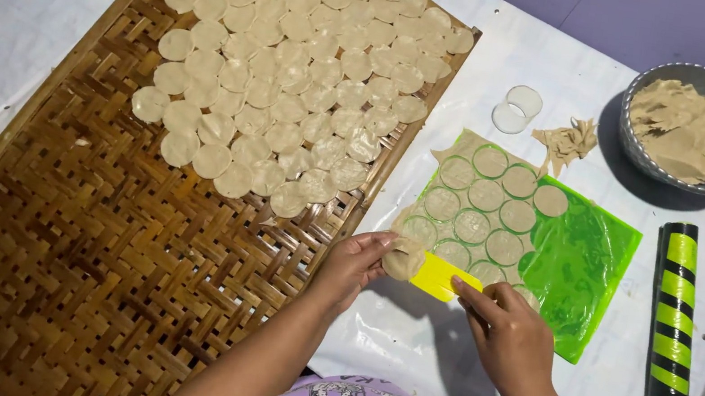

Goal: Preparing and arranging small circular dough pieces onto a drying rack.

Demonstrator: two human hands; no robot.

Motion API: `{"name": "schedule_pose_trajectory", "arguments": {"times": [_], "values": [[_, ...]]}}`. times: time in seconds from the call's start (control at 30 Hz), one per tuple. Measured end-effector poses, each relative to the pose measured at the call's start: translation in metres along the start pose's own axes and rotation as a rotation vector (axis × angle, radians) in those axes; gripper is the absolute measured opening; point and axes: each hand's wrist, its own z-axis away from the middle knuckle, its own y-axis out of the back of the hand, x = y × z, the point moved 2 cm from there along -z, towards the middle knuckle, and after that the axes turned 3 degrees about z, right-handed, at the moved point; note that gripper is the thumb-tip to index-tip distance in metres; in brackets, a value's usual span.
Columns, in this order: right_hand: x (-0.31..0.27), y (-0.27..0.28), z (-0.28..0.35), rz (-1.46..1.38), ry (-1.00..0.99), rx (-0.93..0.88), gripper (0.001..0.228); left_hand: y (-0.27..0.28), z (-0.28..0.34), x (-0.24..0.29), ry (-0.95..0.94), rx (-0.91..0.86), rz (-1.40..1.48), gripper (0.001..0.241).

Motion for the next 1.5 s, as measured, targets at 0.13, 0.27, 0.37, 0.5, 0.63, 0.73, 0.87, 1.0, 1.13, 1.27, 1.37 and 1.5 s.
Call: {"name": "schedule_pose_trajectory", "arguments": {"times": [0.13, 0.27, 0.37, 0.5, 0.63, 0.73, 0.87, 1.0, 1.13, 1.27, 1.37, 1.5], "values": [[-0.01, 0.002, -0.001, 0.137, -0.158, -0.125, 0.026, 0.001, 0.0, 0.001, -0.012, 0.086, -0.067, 0.03], [-0.005, -0.009, -0.01, -0.201, -0.353, -0.178, 0.046, -0.004, 0.006, 0.006, -0.002, 0.08, -0.121, 0.034], [-0.01, -0.024, -0.015, -0.625, -0.415, -0.148, 0.049, -0.01, 0.01, -0.001, 0.027, 0.059, -0.16, 0.032], [-0.02, -0.045, -0.021, -0.769, -0.419, -0.141, 0.028, -0.023, 0.01, -0.014, 0.058, 0.018, -0.219, 0.024], [-0.02, -0.048, -0.023, -0.659, -0.366, -0.135, 0.025, -0.022, 0.014, -0.015, 0.093, 0.019, -0.232, 0.026], [-0.012, -0.054, -0.026, -0.659, -0.362, -0.095, 0.017, -0.019, 0.013, -0.012, 0.097, 0.014, -0.295, 0.025], [-0.011, -0.054, -0.033, -0.971, -0.543, -0.171, 0.008, -0.02, 0.015, -0.013, 0.126, -0.05, -0.304, 0.029], [-0.025, -0.041, -0.038, -1.16, -0.599, -0.301, 0.016, -0.028, 0.021, 0.001, 0.13, -0.143, -0.504, 0.028], [-0.013, -0.06, -0.037, -1.169, -0.624, -0.28, 0.014, -0.025, 0.019, 0.0, 0.109, -0.138, -0.524, 0.026], [0.004, -0.068, -0.046, -1.178, -0.648, -0.222, 0.016, -0.036, 0.035, 0.025, 0.096, -0.045, -0.477, 0.028], [0.032, -0.063, -0.07, -1.095, -0.636, -0.137, 0.015, -0.028, 0.039, 0.04, 0.039, 0.011, -0.498, 0.028], [0.103, -0.073, -0.125, -0.843, -0.603, 0.039, 0.02, -0.005, 0.039, 0.05, -0.058, 0.118, -0.493, 0.026]]}}
